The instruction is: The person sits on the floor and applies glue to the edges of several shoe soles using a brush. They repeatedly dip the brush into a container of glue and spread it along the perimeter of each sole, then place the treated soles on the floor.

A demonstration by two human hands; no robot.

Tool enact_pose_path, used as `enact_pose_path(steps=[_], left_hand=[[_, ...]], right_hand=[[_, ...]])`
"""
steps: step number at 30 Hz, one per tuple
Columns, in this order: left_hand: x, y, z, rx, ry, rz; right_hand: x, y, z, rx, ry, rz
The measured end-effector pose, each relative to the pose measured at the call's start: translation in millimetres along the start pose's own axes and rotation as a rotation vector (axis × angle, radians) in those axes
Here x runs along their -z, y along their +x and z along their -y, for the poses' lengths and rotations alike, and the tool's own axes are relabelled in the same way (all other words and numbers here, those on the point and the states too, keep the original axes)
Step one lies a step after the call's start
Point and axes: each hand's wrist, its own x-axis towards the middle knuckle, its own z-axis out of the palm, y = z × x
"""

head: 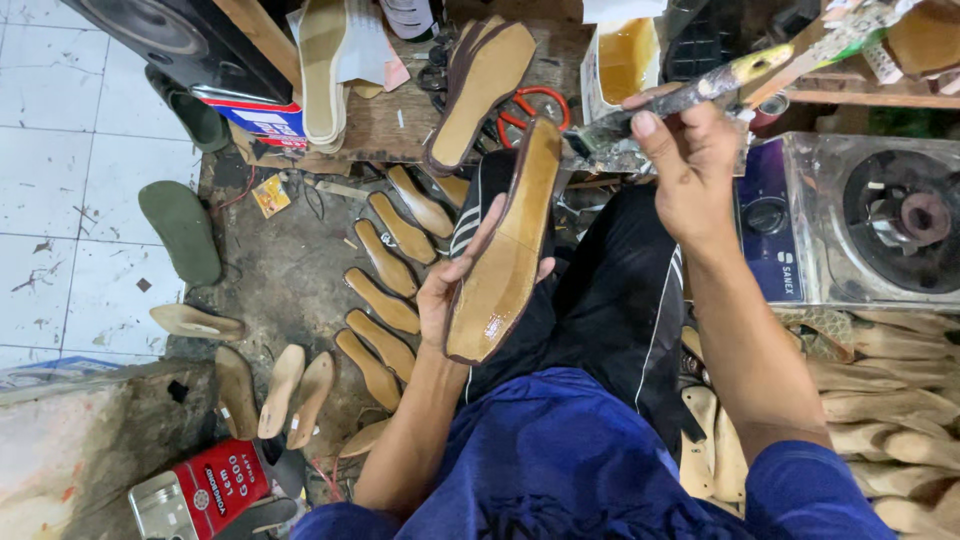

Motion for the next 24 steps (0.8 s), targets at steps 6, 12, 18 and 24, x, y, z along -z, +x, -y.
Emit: enact_pose_path(steps=[6,12,18,24], left_hand=[[-10.2,12.3,7.0,0.092,0.194,0.113],[-14.8,23.9,14.4,-0.041,0.232,-0.017],[2.3,33.6,12.8,-0.129,0.226,0.047],[13.9,41.5,0.6,-0.197,0.295,-0.093]], right_hand=[[-23.7,-19.8,23.2,0.0,0.1,0.035],[-51.7,-69.2,36.3,0.057,0.09,0.163],[-62.2,-92.3,53.2,0.258,-0.042,0.324],[-60.9,-97.0,60.8,0.417,0.022,0.551]])
